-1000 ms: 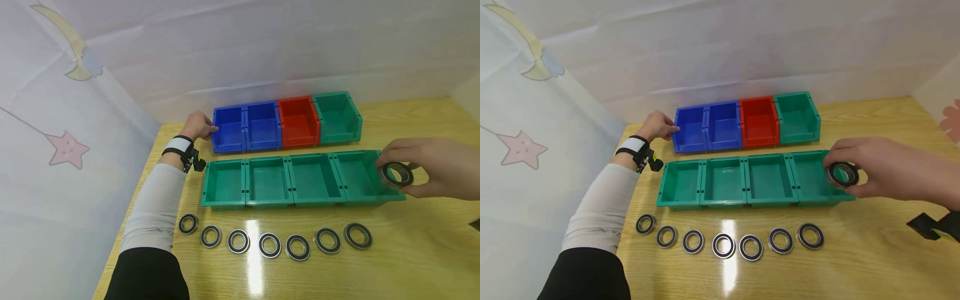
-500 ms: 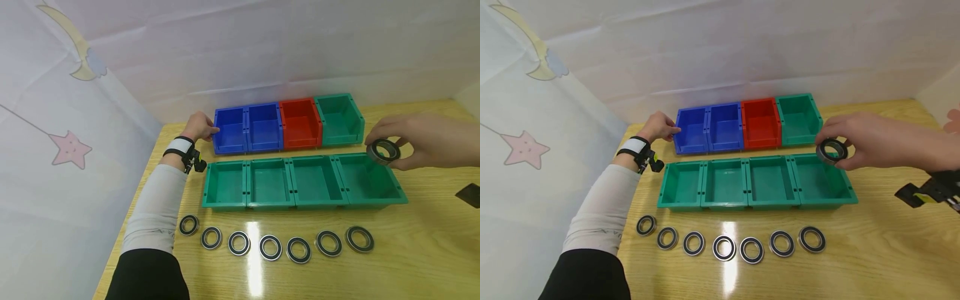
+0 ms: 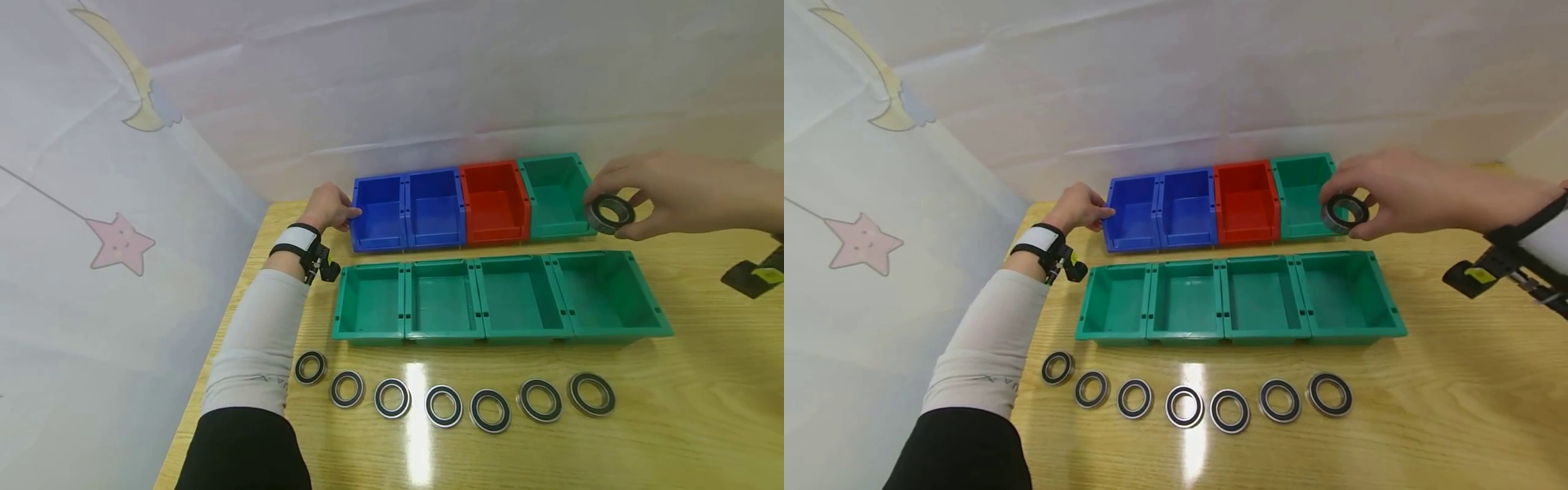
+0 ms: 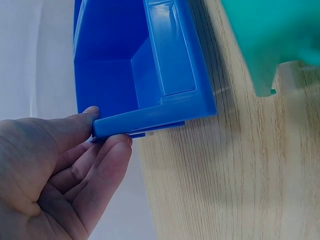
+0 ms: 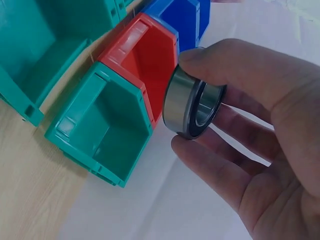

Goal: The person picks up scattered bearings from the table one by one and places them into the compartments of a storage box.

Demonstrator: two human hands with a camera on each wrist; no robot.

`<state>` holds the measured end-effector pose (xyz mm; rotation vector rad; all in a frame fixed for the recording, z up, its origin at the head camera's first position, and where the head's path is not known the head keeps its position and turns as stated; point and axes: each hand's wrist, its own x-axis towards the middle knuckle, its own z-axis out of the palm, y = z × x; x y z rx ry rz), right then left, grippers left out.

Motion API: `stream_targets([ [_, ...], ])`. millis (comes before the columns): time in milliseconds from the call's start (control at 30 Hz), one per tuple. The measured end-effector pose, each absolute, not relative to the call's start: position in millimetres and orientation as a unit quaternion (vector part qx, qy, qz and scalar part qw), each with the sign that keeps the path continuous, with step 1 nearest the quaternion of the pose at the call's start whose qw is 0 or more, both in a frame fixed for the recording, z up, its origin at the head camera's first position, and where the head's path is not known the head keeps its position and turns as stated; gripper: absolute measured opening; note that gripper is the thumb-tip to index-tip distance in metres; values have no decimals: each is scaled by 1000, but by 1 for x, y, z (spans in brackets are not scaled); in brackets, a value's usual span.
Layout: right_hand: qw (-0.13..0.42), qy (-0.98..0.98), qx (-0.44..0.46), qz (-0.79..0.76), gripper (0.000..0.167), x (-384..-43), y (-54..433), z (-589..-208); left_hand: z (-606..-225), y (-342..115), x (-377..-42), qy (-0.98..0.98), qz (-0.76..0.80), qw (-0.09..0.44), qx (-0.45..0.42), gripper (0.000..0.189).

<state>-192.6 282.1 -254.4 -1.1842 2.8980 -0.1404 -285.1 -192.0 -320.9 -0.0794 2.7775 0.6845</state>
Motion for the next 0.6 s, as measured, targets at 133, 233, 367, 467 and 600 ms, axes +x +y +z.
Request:
stream_targets([
  [133,7,923,-383,-34,51,-203,277,-254,-321,-193,-285,961,238,138,-30,40],
  [233,5,921,-389,-33,51,-210,274,-254,-322,-193,-284,962,237,136,-30,40],
  [367,2,918,-395,-37,51,-216,273,-255,-324,-194,-283,960,242,137,-30,40],
  [467,0,913,-404,-46,51,-221,273,-255,-324,-193,-282,960,243,137,-28,40],
  [600,-2,910,-411,-55,52,-229,274,-255,-320,-193,-280,962,236,135,-26,40],
])
